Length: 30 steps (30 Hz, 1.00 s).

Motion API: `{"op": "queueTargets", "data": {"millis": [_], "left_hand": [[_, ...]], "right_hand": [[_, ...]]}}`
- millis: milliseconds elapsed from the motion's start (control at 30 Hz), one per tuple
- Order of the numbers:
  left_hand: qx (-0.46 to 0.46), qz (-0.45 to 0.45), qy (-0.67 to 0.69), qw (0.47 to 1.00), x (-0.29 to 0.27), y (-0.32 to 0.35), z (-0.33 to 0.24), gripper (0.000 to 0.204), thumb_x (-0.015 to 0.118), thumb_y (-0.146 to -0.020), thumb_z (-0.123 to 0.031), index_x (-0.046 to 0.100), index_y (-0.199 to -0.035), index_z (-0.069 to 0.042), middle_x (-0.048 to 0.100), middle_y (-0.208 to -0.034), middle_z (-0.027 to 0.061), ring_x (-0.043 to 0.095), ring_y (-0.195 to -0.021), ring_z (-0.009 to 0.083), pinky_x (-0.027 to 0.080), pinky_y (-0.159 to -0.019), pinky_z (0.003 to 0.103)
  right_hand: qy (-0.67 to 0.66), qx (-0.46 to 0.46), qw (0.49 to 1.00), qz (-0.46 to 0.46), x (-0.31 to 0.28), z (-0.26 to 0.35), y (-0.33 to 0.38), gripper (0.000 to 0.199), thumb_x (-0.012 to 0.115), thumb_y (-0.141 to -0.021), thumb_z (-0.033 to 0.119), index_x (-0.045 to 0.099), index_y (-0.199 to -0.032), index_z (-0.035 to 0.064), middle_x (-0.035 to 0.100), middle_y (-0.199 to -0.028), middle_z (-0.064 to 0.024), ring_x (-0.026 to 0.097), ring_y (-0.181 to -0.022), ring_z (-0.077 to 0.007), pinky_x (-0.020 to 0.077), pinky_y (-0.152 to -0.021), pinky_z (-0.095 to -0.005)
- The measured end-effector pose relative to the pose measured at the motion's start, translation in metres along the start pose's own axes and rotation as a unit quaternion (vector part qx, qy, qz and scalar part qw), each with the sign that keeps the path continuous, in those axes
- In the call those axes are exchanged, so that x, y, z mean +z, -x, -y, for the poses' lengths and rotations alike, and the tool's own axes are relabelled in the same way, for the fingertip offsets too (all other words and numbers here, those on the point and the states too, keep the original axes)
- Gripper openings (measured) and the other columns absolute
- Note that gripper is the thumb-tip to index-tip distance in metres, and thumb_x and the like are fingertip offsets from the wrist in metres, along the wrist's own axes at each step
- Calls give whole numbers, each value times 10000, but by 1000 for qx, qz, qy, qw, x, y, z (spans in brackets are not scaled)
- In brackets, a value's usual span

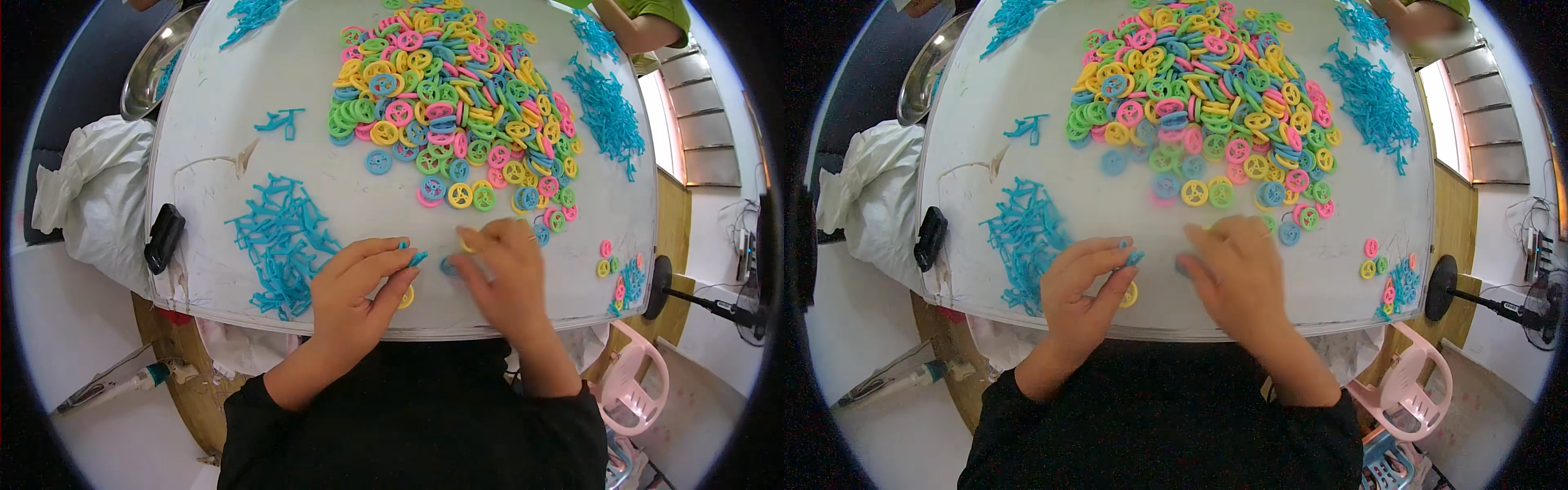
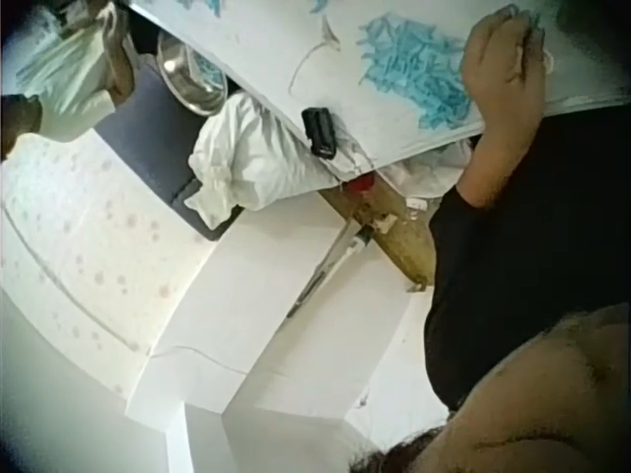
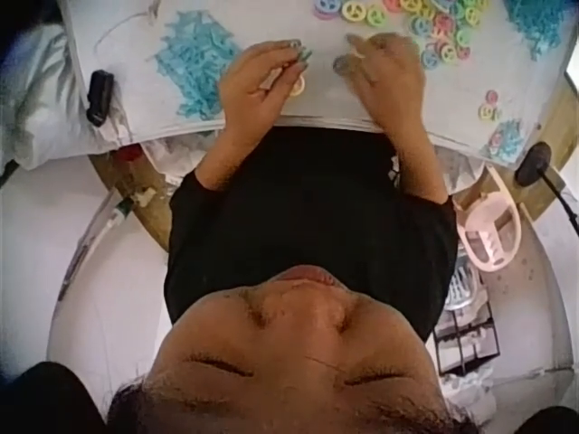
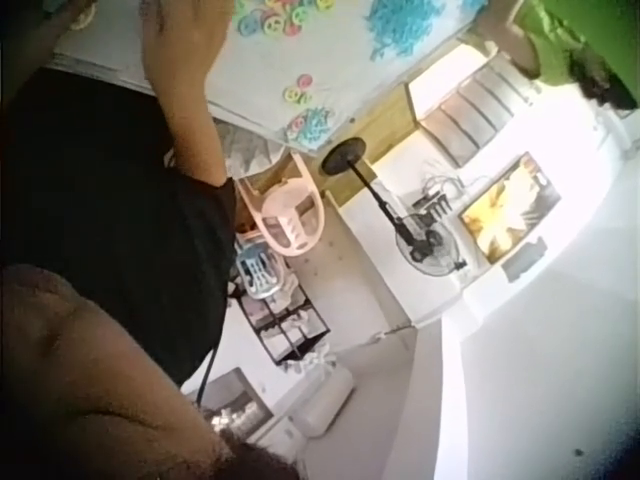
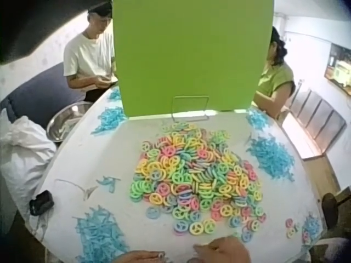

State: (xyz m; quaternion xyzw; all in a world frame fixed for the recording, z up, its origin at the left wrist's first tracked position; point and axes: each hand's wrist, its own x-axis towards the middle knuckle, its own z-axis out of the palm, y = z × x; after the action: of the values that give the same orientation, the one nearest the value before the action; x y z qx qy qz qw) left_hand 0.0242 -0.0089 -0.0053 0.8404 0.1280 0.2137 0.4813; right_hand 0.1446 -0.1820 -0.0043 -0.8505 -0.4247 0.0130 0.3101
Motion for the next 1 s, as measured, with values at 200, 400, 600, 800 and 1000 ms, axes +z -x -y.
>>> {"op": "queueTargets", "data": {"millis": [200, 400, 600, 800, 1000], "left_hand": [[-2, 14, 16, 1000, 3, 2, 1, 213, 780, -764, -3, 720, -965, -38, 721, -1026, 130, 692, -920, 258, 539, -792, 330], [-2, 15, 24, 1000, 3, 4, 5, 216, 780, -775, -15, 737, -985, -44, 708, -993, 126, 700, -879, 250, 551, -720, 312], [-5, 9, 30, 999, 2, 4, 6, 216, 779, -777, -19, 737, -987, -46, 708, -991, 124, 700, -885, 247, 550, -725, 310], [10, 17, 32, 999, 4, 3, 3, 221, 778, -778, -13, 737, -993, -46, 712, -1007, 125, 701, -896, 244, 550, -744, 306], [-19, 15, 48, 999, 2, 2, 1, 213, 773, -788, -26, 735, -997, -46, 714, -1020, 137, 700, -920, 254, 540, -781, 317]], "right_hand": [[139, 19, 989, -43, -1, -34, -30, 399, 804, -750, 146, 660, -1105, 36, 618, -989, -114, 580, -949, -312, 463, -816, -401], [4, 84, 996, -36, -1, -38, -20, 344, 802, -726, 107, 653, -1026, 28, 605, -1041, -114, 566, -987, -319, 450, -856, -414], [138, 64, 988, 8, -23, -23, -13, 392, 790, -702, 68, 661, -1069, 17, 595, -1048, -120, 553, -987, -342, 447, -872, -428], [130, -37, 991, 16, -10, -32, -34, 333, 755, -731, 48, 679, -1054, 20, 604, -1065, -103, 578, -1019, -318, 459, -887, -416], [139, -75, 987, 1, -5, -39, -39, 271, 706, -754, 13, 692, -1024, 33, 639, -988, -97, 608, -954, -304, 490, -834, -385]]}}
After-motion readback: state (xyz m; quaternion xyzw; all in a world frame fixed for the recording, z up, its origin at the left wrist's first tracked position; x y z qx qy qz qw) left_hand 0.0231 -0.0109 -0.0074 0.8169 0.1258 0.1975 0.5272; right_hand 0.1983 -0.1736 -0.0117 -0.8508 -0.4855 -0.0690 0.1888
